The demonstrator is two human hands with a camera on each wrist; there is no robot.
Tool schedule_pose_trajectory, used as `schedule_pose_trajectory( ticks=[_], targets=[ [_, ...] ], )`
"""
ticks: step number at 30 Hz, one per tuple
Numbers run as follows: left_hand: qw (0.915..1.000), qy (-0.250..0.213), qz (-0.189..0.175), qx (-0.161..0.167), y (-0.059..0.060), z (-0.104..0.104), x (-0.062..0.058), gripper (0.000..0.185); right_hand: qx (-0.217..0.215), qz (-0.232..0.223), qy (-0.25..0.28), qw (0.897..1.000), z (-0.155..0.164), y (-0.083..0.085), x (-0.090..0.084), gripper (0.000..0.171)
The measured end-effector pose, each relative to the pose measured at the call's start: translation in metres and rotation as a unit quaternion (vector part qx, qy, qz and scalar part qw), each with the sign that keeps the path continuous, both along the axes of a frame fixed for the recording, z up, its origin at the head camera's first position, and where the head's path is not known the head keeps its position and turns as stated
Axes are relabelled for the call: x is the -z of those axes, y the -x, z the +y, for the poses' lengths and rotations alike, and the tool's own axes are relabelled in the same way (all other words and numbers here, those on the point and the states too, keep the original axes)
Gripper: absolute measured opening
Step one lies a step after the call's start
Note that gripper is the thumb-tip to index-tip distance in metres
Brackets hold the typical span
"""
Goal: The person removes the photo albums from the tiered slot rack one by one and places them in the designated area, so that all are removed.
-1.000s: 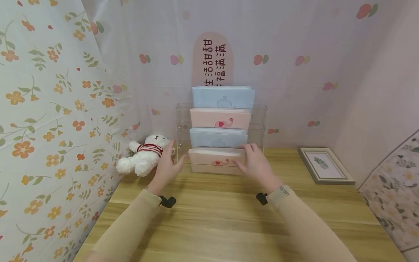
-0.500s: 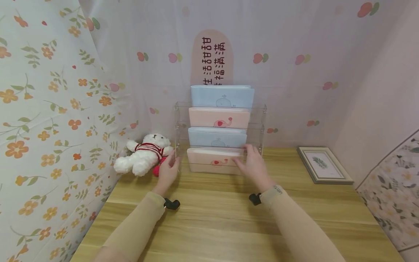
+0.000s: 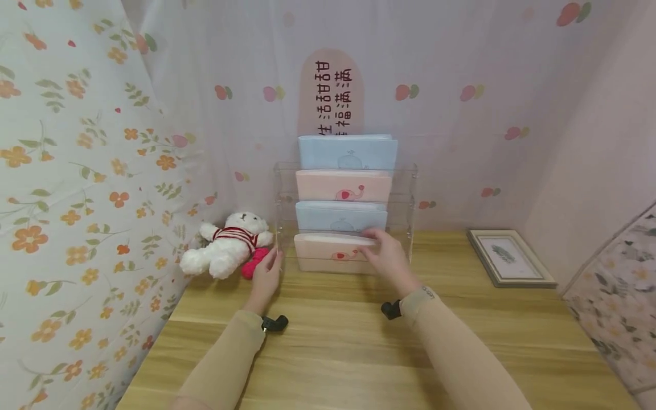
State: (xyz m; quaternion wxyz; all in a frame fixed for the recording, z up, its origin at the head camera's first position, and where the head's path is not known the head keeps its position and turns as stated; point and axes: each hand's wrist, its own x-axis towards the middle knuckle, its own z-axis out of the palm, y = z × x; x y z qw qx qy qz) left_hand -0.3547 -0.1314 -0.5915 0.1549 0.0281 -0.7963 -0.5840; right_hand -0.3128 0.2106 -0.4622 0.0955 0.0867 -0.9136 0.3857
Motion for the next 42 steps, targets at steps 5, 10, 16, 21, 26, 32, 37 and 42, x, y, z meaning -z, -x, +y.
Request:
schedule_pose_trajectory(
  ticks=[5, 10, 16, 21, 26, 32, 37, 42],
  targets=[
    [0.9999, 0.004, 0.012, 0.007, -0.008, 0.014, 0.001, 0.050, 0.009, -0.001, 0.008, 1.000, 0.005, -0.005, 0.008, 0.037],
    [0.9998, 0.011, 0.015, -0.009, -0.010, 0.002, 0.011, 0.050, 0.004, 0.001, 0.031, 1.000, -0.006, -0.007, 0.015, 0.036],
    [0.9999, -0.009, -0.013, 0.004, -0.002, -0.012, 0.017, 0.047, 0.021, 0.048, 0.052, 0.997, -0.021, -0.004, 0.017, 0.026],
    [0.9999, -0.009, -0.005, 0.010, 0.005, -0.016, 0.018, 0.049, 0.062, 0.072, 0.059, 0.994, -0.030, 0.000, 0.015, 0.017],
    [0.9997, -0.018, -0.012, 0.013, 0.008, -0.015, 0.019, 0.051, 0.096, 0.107, 0.087, 0.986, -0.034, -0.002, 0.002, 0.015],
    [0.9998, -0.017, -0.009, 0.011, 0.006, -0.014, 0.019, 0.054, 0.073, 0.148, 0.109, 0.980, -0.036, -0.019, -0.031, 0.020],
    [0.9997, -0.014, -0.017, 0.007, 0.005, -0.015, 0.015, 0.052, 0.048, 0.153, 0.109, 0.981, -0.034, -0.040, -0.051, 0.018],
    [0.9999, 0.007, -0.011, 0.002, 0.002, -0.013, 0.007, 0.046, 0.033, 0.119, 0.068, 0.990, -0.033, -0.059, -0.053, 0.015]
  ],
)
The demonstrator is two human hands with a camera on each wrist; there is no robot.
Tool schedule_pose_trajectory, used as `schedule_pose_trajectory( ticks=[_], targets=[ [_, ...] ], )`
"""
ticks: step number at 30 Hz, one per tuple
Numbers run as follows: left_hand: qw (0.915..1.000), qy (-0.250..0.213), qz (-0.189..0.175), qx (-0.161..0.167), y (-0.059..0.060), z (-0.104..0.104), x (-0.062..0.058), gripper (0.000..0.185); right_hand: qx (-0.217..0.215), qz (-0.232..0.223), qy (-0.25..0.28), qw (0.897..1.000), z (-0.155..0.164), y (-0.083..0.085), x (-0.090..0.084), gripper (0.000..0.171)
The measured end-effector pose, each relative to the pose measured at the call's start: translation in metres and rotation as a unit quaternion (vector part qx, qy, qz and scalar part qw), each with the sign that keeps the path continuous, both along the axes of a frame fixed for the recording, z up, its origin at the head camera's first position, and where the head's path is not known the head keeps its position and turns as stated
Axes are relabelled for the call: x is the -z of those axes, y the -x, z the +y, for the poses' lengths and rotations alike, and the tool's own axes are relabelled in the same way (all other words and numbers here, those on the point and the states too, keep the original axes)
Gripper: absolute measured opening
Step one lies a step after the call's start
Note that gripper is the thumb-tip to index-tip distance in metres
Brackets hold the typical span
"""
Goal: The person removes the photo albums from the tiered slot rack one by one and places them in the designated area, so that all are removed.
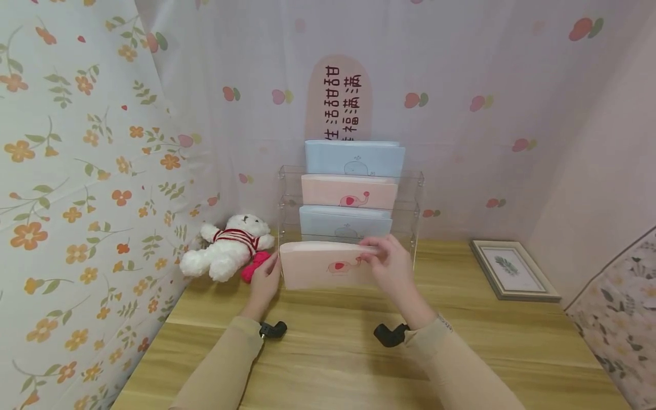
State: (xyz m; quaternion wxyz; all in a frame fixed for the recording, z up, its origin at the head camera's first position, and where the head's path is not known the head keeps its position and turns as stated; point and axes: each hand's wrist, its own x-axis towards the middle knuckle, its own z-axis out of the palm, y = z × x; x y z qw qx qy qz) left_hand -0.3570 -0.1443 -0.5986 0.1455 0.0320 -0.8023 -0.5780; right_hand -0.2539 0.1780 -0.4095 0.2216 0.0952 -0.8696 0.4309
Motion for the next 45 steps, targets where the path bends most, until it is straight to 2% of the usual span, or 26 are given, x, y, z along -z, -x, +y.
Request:
schedule_pose_trajectory(
  ticks=[3, 7, 9, 15, 18, 22, 26, 31, 37, 40, 45],
  targets=[
    [0.9998, 0.014, 0.016, -0.002, -0.003, 0.001, -0.003, 0.044, -0.013, -0.030, -0.017, 0.999, 0.001, -0.009, 0.006, 0.014],
    [0.9997, 0.013, 0.018, -0.005, -0.004, 0.001, -0.004, 0.045, -0.027, -0.068, -0.019, 0.997, 0.003, -0.015, 0.016, 0.013],
    [0.9997, 0.012, 0.018, -0.009, -0.004, 0.002, -0.004, 0.047, -0.029, -0.088, -0.021, 0.995, 0.005, -0.016, 0.022, 0.013],
    [0.9977, 0.026, 0.061, -0.014, -0.014, 0.007, -0.015, 0.048, -0.038, -0.141, -0.018, 0.989, 0.012, -0.011, 0.036, 0.011],
    [0.9981, 0.021, 0.057, -0.015, -0.017, 0.009, -0.020, 0.044, -0.043, -0.161, -0.016, 0.986, 0.016, -0.008, 0.042, 0.012],
    [0.9995, 0.002, 0.031, -0.007, -0.015, 0.008, -0.020, 0.042, -0.050, -0.167, -0.024, 0.984, 0.020, -0.003, 0.049, 0.014],
    [0.9994, 0.001, 0.033, -0.005, -0.016, 0.008, -0.022, 0.042, -0.061, -0.153, -0.044, 0.985, 0.025, 0.004, 0.056, 0.018],
    [0.9988, 0.004, 0.049, -0.002, -0.012, 0.005, -0.015, 0.046, -0.077, -0.128, -0.074, 0.986, 0.028, 0.012, 0.065, 0.023],
    [0.9997, -0.023, 0.001, 0.009, 0.000, -0.001, 0.002, 0.047, -0.082, -0.139, -0.088, 0.983, 0.030, 0.020, 0.076, 0.024],
    [0.9994, -0.031, -0.007, 0.013, 0.005, -0.004, 0.010, 0.049, -0.085, -0.145, -0.083, 0.982, 0.031, 0.024, 0.082, 0.024],
    [0.9995, -0.027, -0.008, 0.011, 0.005, -0.003, 0.009, 0.050, -0.092, -0.160, -0.067, 0.981, 0.032, 0.029, 0.093, 0.024]
  ],
)
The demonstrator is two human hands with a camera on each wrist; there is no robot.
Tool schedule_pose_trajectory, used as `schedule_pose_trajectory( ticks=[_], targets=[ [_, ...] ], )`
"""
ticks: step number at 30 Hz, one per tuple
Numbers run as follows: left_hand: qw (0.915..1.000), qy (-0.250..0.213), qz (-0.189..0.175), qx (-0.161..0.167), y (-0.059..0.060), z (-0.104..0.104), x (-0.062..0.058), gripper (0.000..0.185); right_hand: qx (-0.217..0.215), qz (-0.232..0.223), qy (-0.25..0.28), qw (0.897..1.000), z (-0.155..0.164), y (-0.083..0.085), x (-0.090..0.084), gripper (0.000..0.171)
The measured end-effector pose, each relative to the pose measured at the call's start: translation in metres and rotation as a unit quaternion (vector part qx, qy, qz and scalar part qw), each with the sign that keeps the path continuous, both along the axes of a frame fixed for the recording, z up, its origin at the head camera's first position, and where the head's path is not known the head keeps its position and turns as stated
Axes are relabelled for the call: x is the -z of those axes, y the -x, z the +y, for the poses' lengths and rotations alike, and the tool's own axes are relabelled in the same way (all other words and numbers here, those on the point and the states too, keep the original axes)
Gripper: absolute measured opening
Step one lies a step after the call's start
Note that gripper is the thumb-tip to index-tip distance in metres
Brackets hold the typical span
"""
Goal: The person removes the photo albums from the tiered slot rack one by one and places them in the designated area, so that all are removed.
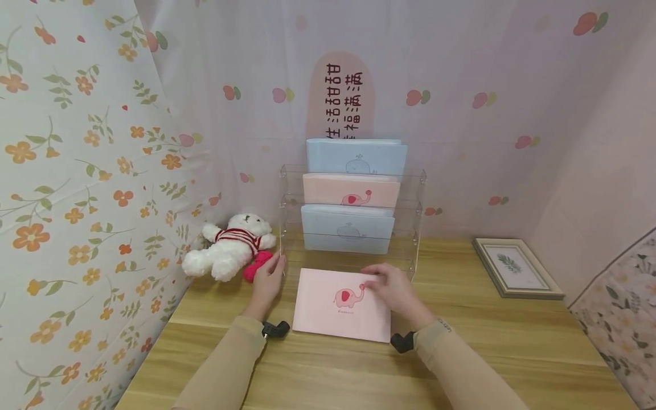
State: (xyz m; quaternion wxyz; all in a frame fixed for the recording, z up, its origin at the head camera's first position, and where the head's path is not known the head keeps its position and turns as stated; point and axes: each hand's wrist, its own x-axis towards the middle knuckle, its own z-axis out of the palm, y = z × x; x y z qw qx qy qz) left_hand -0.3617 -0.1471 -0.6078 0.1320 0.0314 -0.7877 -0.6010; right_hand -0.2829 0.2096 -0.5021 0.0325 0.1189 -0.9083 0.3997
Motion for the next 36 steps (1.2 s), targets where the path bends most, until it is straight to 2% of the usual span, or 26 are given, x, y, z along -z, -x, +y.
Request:
schedule_pose_trajectory(
  ticks=[5, 9, 11, 16, 21, 28, 31, 32, 36],
  targets=[
    [0.9999, 0.006, -0.007, -0.009, -0.007, 0.004, -0.010, 0.054, 0.007, -0.032, 0.011, 0.999, -0.001, 0.004, 0.009, 0.024],
    [0.9998, 0.014, 0.009, -0.010, -0.013, 0.007, -0.020, 0.054, 0.009, -0.038, 0.008, 0.999, -0.002, 0.006, 0.016, 0.022],
    [0.9999, 0.010, 0.003, -0.008, -0.015, 0.007, -0.022, 0.054, 0.011, -0.037, 0.001, 0.999, -0.003, 0.007, 0.019, 0.022],
    [0.9995, -0.008, -0.029, -0.003, -0.010, 0.005, -0.015, 0.055, 0.016, -0.041, -0.011, 0.999, -0.006, 0.007, 0.024, 0.022],
    [0.9999, -0.002, -0.016, -0.007, -0.007, 0.003, -0.011, 0.054, 0.023, -0.041, -0.030, 0.998, -0.007, 0.008, 0.028, 0.024],
    [0.9998, 0.011, 0.006, -0.015, -0.009, 0.007, -0.015, 0.055, 0.030, -0.032, -0.045, 0.998, -0.007, 0.008, 0.032, 0.024],
    [0.9998, 0.014, 0.011, -0.010, -0.010, 0.008, -0.016, 0.055, 0.037, -0.037, -0.045, 0.998, -0.006, 0.007, 0.034, 0.022],
    [0.9999, 0.008, 0.002, -0.011, -0.010, 0.008, -0.016, 0.054, 0.038, -0.035, -0.047, 0.998, -0.005, 0.007, 0.035, 0.022],
    [0.9998, 0.014, 0.004, -0.016, -0.012, 0.007, -0.017, 0.050, 0.037, -0.017, -0.059, 0.997, -0.005, 0.006, 0.037, 0.020]
  ],
)
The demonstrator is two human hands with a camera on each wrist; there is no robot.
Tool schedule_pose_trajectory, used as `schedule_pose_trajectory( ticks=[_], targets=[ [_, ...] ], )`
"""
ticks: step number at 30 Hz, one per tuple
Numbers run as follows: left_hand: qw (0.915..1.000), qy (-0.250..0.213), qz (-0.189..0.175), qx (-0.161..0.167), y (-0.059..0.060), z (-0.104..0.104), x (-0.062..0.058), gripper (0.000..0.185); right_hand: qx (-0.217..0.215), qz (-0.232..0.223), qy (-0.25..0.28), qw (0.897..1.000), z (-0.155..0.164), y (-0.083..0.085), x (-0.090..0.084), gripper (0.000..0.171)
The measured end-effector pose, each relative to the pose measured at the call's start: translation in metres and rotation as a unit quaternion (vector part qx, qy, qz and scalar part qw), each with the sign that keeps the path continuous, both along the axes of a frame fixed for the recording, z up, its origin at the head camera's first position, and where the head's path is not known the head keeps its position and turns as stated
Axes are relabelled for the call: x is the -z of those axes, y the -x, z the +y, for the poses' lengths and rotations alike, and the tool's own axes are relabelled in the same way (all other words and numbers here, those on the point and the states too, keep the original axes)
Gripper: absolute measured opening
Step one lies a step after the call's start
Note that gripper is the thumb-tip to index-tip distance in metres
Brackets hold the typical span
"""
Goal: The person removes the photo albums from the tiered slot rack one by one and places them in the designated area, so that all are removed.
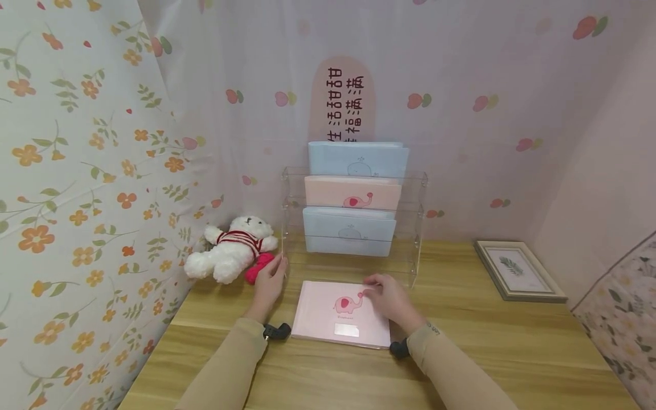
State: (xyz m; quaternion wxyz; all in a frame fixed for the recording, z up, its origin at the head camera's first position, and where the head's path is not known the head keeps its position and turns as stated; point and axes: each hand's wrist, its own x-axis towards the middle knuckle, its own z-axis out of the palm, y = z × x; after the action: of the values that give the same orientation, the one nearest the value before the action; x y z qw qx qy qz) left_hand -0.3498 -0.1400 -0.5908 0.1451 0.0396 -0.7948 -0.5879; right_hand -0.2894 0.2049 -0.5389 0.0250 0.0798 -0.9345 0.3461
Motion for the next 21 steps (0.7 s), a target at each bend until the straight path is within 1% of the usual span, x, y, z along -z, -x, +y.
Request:
schedule_pose_trajectory(
  ticks=[3, 6, 8, 10, 13, 15, 20, 21],
  targets=[
    [0.9999, 0.008, 0.007, -0.004, -0.006, 0.001, -0.007, 0.048, -0.004, 0.008, -0.005, 1.000, 0.001, -0.002, -0.001, 0.020],
    [0.9996, 0.015, 0.024, -0.001, -0.013, 0.002, -0.015, 0.048, -0.007, 0.010, 0.000, 1.000, 0.003, -0.004, -0.005, 0.021],
    [0.9996, 0.015, 0.025, -0.001, -0.014, 0.003, -0.016, 0.050, -0.005, 0.012, 0.004, 1.000, 0.004, -0.005, -0.009, 0.023],
    [0.9991, 0.022, 0.035, -0.003, -0.015, 0.004, -0.017, 0.052, -0.012, 0.026, 0.016, 0.999, 0.006, -0.005, -0.013, 0.023],
    [0.9991, 0.019, 0.038, 0.001, -0.014, 0.004, -0.016, 0.053, -0.022, 0.058, 0.037, 0.997, 0.006, -0.004, -0.023, 0.021],
    [0.9988, 0.025, 0.041, 0.001, -0.009, 0.003, -0.010, 0.055, -0.029, 0.085, 0.050, 0.995, 0.005, -0.004, -0.033, 0.019],
    [0.9997, 0.019, 0.017, -0.001, 0.000, 0.000, 0.000, 0.052, -0.007, 0.126, 0.080, 0.989, 0.001, -0.006, -0.060, 0.018],
    [0.9999, 0.013, 0.010, 0.001, -0.001, 0.000, -0.001, 0.051, -0.001, 0.131, 0.086, 0.988, 0.001, -0.006, -0.064, 0.018]
  ],
)
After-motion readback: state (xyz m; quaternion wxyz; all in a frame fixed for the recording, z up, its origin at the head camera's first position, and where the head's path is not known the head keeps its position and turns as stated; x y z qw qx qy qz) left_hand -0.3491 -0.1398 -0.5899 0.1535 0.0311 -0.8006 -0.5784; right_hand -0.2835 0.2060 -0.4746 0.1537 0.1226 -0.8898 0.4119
